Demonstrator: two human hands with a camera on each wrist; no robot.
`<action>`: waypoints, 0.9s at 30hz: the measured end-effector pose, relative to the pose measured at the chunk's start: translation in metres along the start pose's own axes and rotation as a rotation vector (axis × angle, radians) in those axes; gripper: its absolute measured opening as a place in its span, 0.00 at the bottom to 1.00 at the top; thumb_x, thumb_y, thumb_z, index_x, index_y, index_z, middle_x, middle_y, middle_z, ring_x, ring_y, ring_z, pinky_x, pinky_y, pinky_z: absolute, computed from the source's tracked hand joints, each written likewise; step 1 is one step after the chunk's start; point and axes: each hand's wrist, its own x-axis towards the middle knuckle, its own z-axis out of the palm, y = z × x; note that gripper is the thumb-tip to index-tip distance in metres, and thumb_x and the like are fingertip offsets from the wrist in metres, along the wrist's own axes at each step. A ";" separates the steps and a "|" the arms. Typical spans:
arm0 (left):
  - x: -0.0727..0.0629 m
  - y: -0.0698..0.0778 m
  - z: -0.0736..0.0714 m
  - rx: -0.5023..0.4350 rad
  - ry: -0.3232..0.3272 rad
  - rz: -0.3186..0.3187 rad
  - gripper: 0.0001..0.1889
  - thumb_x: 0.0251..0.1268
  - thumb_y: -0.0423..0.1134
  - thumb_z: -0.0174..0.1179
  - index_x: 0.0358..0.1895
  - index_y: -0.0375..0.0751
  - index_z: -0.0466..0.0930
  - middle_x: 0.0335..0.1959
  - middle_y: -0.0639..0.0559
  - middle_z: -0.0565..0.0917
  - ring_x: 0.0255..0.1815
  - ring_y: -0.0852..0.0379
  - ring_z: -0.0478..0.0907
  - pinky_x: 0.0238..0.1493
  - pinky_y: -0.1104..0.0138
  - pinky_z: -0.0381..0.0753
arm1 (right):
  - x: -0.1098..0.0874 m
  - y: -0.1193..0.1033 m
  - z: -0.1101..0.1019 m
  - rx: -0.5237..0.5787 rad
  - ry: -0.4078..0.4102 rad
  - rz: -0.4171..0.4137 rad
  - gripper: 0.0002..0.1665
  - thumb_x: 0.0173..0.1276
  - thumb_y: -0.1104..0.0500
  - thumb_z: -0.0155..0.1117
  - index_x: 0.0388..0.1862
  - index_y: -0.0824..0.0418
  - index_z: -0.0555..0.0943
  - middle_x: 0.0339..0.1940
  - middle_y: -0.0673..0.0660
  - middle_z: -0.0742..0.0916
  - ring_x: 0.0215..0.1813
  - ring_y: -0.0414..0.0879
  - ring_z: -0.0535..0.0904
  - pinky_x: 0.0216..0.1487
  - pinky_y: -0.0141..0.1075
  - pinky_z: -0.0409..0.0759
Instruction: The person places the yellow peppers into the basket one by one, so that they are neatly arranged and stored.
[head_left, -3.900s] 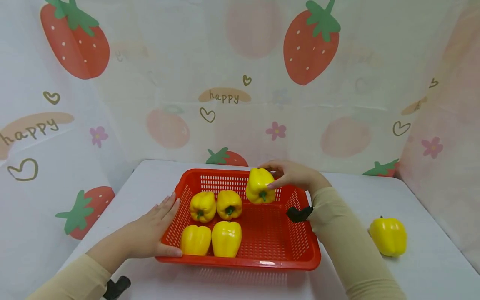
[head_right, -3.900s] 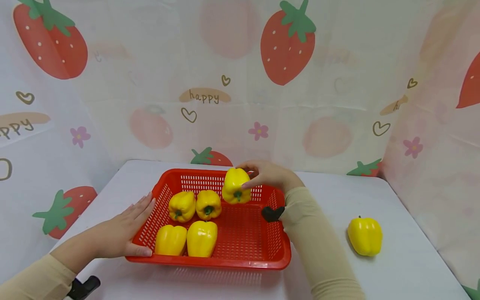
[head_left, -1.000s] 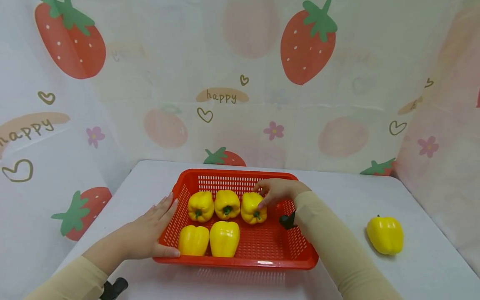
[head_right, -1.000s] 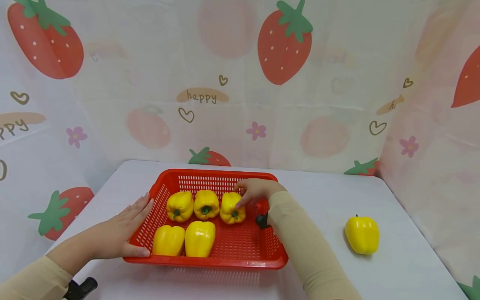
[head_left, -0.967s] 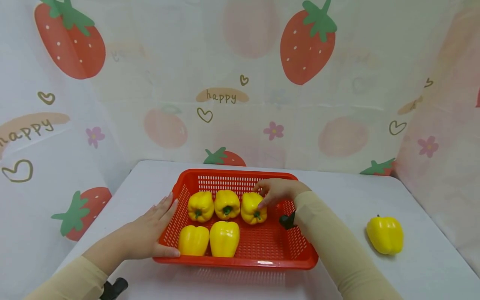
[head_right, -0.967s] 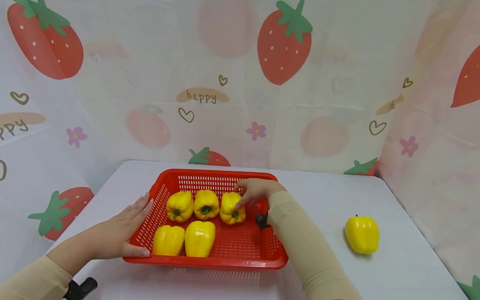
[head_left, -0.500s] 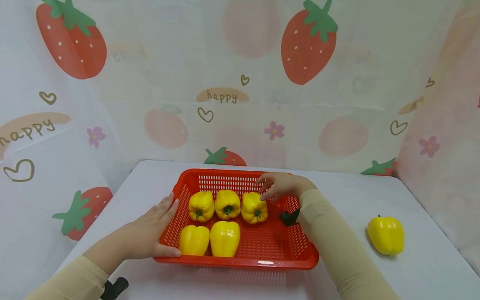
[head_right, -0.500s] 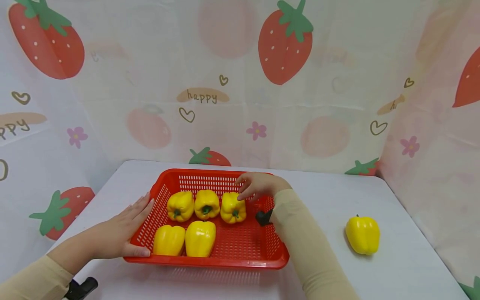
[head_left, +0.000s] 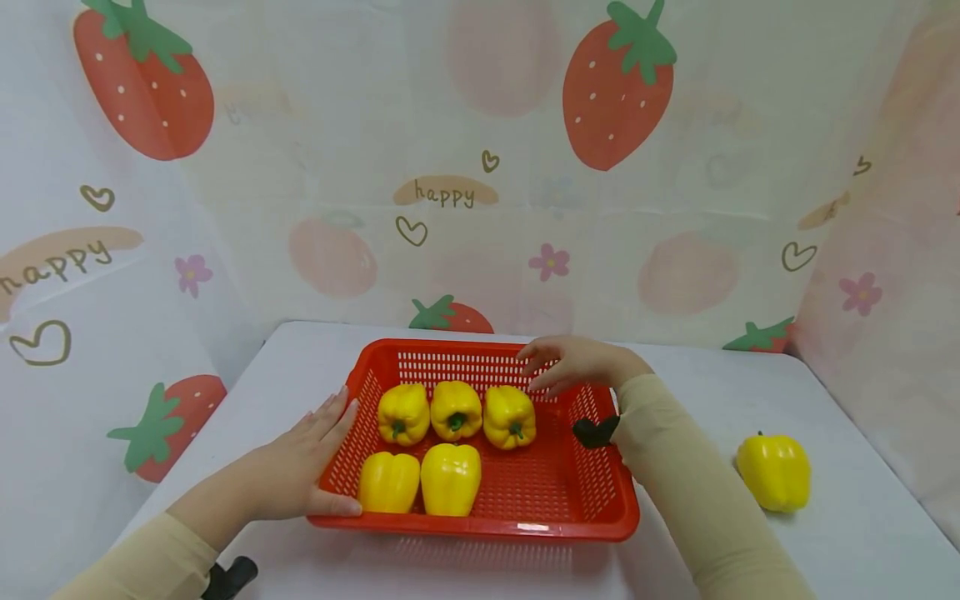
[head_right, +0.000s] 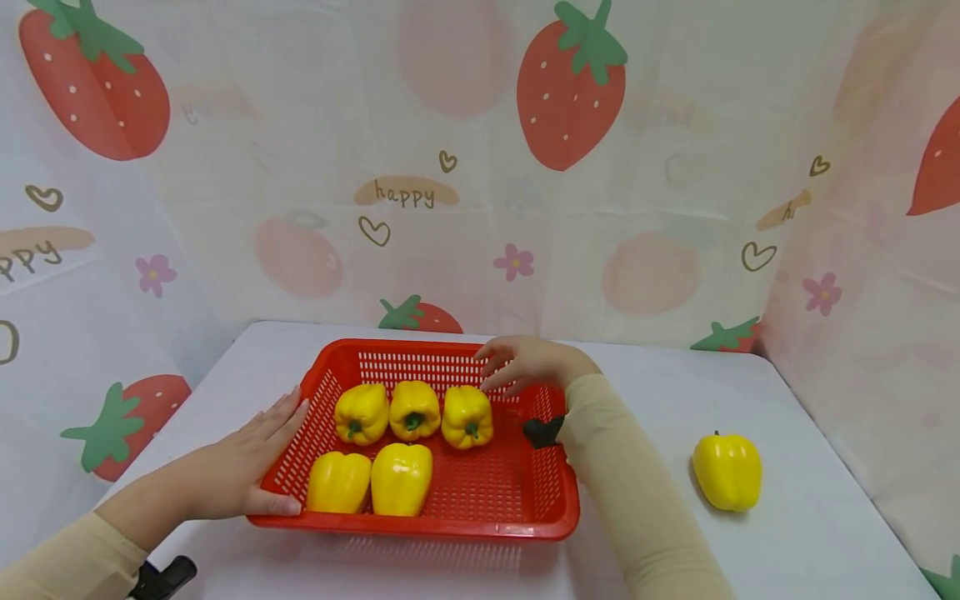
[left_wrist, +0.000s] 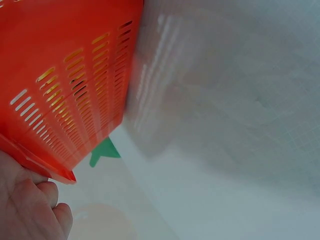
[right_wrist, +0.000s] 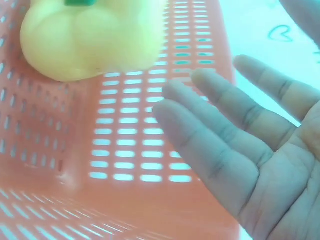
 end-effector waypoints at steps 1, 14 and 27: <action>0.000 0.000 0.000 0.004 0.000 -0.002 0.65 0.34 0.78 0.54 0.73 0.41 0.39 0.74 0.43 0.39 0.72 0.43 0.41 0.67 0.47 0.50 | -0.003 -0.001 -0.002 0.000 0.001 -0.012 0.33 0.57 0.58 0.67 0.61 0.60 0.68 0.57 0.62 0.75 0.52 0.51 0.76 0.48 0.42 0.79; -0.001 0.000 0.000 0.027 0.022 0.027 0.64 0.35 0.79 0.52 0.73 0.41 0.39 0.74 0.42 0.39 0.72 0.42 0.42 0.67 0.47 0.49 | -0.047 -0.001 -0.034 0.028 0.078 -0.138 0.31 0.61 0.60 0.64 0.63 0.59 0.66 0.59 0.66 0.74 0.56 0.61 0.74 0.54 0.48 0.75; -0.003 0.001 -0.002 0.013 0.022 0.031 0.64 0.36 0.78 0.53 0.73 0.40 0.39 0.74 0.42 0.39 0.72 0.41 0.41 0.67 0.47 0.48 | -0.087 0.013 -0.055 -0.022 0.163 -0.168 0.30 0.62 0.57 0.64 0.62 0.58 0.66 0.58 0.65 0.74 0.54 0.57 0.76 0.50 0.43 0.78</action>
